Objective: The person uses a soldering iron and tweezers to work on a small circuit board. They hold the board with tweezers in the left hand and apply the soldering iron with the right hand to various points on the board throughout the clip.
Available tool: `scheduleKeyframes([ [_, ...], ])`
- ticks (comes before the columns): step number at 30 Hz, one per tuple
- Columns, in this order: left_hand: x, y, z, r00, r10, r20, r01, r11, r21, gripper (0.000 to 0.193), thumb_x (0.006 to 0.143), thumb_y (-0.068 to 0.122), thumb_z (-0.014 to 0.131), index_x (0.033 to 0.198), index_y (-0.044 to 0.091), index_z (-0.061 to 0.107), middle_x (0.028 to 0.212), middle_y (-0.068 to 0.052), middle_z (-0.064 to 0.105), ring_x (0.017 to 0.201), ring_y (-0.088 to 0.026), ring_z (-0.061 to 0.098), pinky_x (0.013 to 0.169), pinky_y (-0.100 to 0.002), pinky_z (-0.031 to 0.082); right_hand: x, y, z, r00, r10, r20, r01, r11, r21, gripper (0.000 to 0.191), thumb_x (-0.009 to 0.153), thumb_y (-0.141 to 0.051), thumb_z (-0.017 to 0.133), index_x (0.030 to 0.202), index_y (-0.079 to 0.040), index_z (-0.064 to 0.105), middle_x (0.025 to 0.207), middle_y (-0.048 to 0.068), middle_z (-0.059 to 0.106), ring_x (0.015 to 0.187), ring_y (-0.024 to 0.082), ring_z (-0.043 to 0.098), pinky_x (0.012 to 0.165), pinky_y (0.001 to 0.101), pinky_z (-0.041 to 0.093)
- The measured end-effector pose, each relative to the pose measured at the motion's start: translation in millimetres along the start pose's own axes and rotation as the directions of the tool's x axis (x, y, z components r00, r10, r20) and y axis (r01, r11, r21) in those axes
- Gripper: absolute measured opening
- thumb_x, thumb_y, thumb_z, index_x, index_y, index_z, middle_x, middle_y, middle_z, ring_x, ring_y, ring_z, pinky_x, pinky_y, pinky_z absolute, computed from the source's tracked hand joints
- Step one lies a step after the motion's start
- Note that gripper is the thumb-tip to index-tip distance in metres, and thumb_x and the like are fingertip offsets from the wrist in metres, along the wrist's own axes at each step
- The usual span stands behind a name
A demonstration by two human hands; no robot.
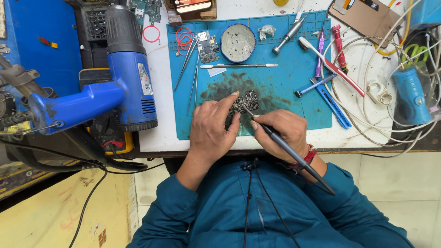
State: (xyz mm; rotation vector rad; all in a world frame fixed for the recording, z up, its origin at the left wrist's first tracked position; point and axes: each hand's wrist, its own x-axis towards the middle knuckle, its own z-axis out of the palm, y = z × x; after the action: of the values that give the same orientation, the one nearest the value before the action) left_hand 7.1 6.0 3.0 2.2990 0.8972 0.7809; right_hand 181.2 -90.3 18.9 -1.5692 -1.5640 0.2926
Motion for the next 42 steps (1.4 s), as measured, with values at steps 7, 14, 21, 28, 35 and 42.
scheduleKeyframes([
  [7,-0.3,0.0,1.0,1.000,-0.011,0.006,0.010,1.000,0.004,0.051,0.089,0.014,0.077,0.137,0.009,0.060,0.115,-0.006,0.073,0.100,-0.025,0.064,0.089,-0.039,0.047,0.4,-0.3,-0.9,1.000,-0.003,0.004,0.003,1.000,-0.003,0.017,0.082,-0.004,0.081,0.096,-0.003,0.073,0.081,0.011,0.071,0.068,0.025,0.069,0.062,0.0332,0.052],
  [14,-0.9,0.5,1.4,1.000,-0.013,0.011,0.013,1.000,0.009,0.051,0.088,0.014,0.077,0.137,0.009,0.060,0.115,-0.006,0.073,0.100,-0.025,0.064,0.089,-0.039,0.046,0.4,-0.8,0.0,1.000,0.003,-0.009,-0.003,1.000,0.004,0.017,0.082,-0.003,0.081,0.096,-0.002,0.073,0.082,0.011,0.072,0.068,0.024,0.069,0.063,0.0328,0.052],
  [21,-0.1,-0.1,1.6,1.000,-0.017,0.012,0.017,1.000,0.007,0.051,0.088,0.014,0.077,0.136,0.009,0.060,0.114,-0.006,0.073,0.099,-0.025,0.064,0.089,-0.039,0.047,0.0,-0.7,0.1,1.000,0.013,-0.019,-0.013,1.000,0.000,0.016,0.082,-0.002,0.080,0.095,-0.003,0.072,0.082,0.011,0.072,0.068,0.024,0.069,0.063,0.0329,0.052],
  [28,-0.6,-0.2,0.7,1.000,-0.012,0.010,0.012,1.000,0.008,0.051,0.088,0.014,0.077,0.136,0.009,0.060,0.115,-0.006,0.074,0.100,-0.025,0.064,0.089,-0.039,0.047,-0.4,0.5,0.2,1.000,-0.006,-0.005,0.006,1.000,0.005,0.015,0.082,-0.003,0.081,0.095,-0.003,0.072,0.081,0.011,0.072,0.067,0.024,0.069,0.062,0.0327,0.052],
  [35,-0.1,0.4,0.8,1.000,-0.007,0.004,0.007,1.000,0.011,0.051,0.088,0.014,0.077,0.136,0.009,0.060,0.115,-0.006,0.074,0.100,-0.025,0.064,0.089,-0.039,0.047,0.1,1.3,-0.8,1.000,-0.013,0.008,0.013,1.000,0.006,0.015,0.082,-0.004,0.081,0.094,-0.003,0.072,0.079,0.011,0.071,0.066,0.024,0.068,0.061,0.0323,0.051],
  [42,0.4,0.4,0.6,1.000,0.000,0.007,0.000,1.000,0.010,0.051,0.088,0.013,0.076,0.136,0.009,0.060,0.116,-0.006,0.074,0.099,-0.025,0.064,0.089,-0.039,0.047,0.9,1.0,-1.3,1.000,-0.015,0.006,0.015,1.000,0.021,0.015,0.082,-0.004,0.081,0.094,-0.004,0.072,0.080,0.010,0.072,0.066,0.023,0.068,0.060,0.0319,0.051],
])
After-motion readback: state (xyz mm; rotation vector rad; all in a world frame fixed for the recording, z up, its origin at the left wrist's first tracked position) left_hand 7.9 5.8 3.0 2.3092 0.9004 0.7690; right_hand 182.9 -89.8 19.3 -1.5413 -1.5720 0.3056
